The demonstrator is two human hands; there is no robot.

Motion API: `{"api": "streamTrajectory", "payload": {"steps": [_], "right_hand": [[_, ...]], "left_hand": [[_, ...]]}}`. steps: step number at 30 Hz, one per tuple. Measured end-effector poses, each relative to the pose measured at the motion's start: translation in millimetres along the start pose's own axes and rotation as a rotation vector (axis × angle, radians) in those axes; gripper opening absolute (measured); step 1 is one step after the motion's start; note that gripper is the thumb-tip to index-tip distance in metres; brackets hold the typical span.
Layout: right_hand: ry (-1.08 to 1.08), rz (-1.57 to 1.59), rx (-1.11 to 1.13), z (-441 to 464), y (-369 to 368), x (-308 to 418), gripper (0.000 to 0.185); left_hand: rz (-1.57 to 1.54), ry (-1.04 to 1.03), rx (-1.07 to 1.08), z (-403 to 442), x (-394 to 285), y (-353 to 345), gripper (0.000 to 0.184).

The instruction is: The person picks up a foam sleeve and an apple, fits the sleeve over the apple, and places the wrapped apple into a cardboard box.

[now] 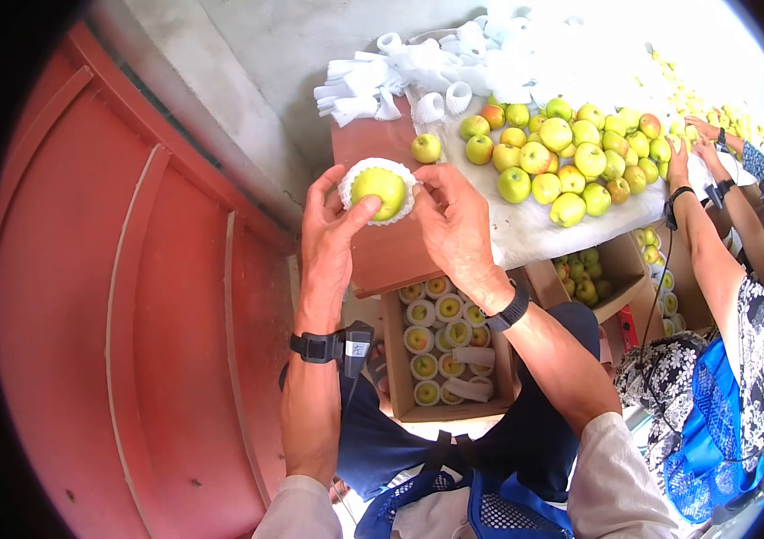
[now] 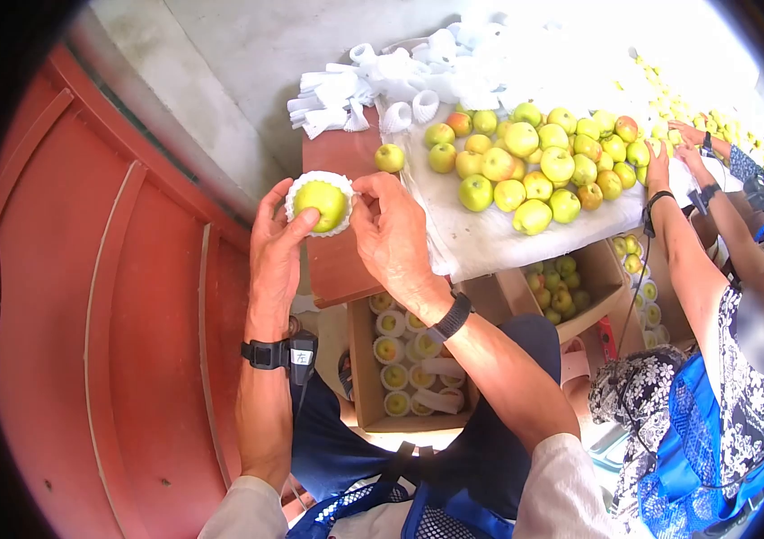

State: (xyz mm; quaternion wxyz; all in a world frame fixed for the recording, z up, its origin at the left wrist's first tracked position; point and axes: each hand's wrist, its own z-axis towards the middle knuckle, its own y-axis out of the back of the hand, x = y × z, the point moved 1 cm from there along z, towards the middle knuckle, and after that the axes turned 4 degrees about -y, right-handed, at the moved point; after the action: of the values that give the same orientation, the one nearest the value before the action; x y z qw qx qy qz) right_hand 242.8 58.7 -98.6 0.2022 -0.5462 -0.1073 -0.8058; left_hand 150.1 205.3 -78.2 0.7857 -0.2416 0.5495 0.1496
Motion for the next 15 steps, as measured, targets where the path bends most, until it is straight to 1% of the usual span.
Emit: {"api": "streamTrajectory", "payload": {"steps": [2,4,9,11,12,13,14,15], "right_hand": [[0.075,-0.042,-0.024,-0.8,0.6,6.7,0.015],[0.071,-0.030,-0.028,-0.9,-0.4,4.3,0.015],[0.073,-0.003,-0.035,0.6,-1.0,6.3,0.015],[0.146,-0.129,-0.032,2.8,2.2,5.7,0.015],[0.145,-0.129,-0.032,4.1,3.9,6.8,0.015],[0.216,-0.203,-0.059,5.5,5.4,9.5,0.017],[0.286,-0.278,-0.085,6.5,6.1,12.6,0.019],[0.279,-0.279,-0.084,6.7,6.5,15.4,0.019]], "left_hand": [[-0.008,-0.005,-0.006,-1.1,-1.0,-2.3,0.076],[-0.016,-0.009,-0.010,-1.9,-3.1,-4.2,0.074],[-0.030,-0.026,0.008,-1.1,-3.1,-4.7,0.060],[-0.020,-0.023,0.019,-0.5,-1.1,-2.2,0.057],[-0.010,-0.021,0.031,-0.3,-0.4,-1.9,0.054],[-0.010,-0.019,0.030,0.1,0.0,-2.1,0.054],[0.021,-0.028,0.074,0.0,0.6,-2.3,0.052],[0.053,-0.033,0.118,-1.2,1.8,-2.6,0.051]]}}
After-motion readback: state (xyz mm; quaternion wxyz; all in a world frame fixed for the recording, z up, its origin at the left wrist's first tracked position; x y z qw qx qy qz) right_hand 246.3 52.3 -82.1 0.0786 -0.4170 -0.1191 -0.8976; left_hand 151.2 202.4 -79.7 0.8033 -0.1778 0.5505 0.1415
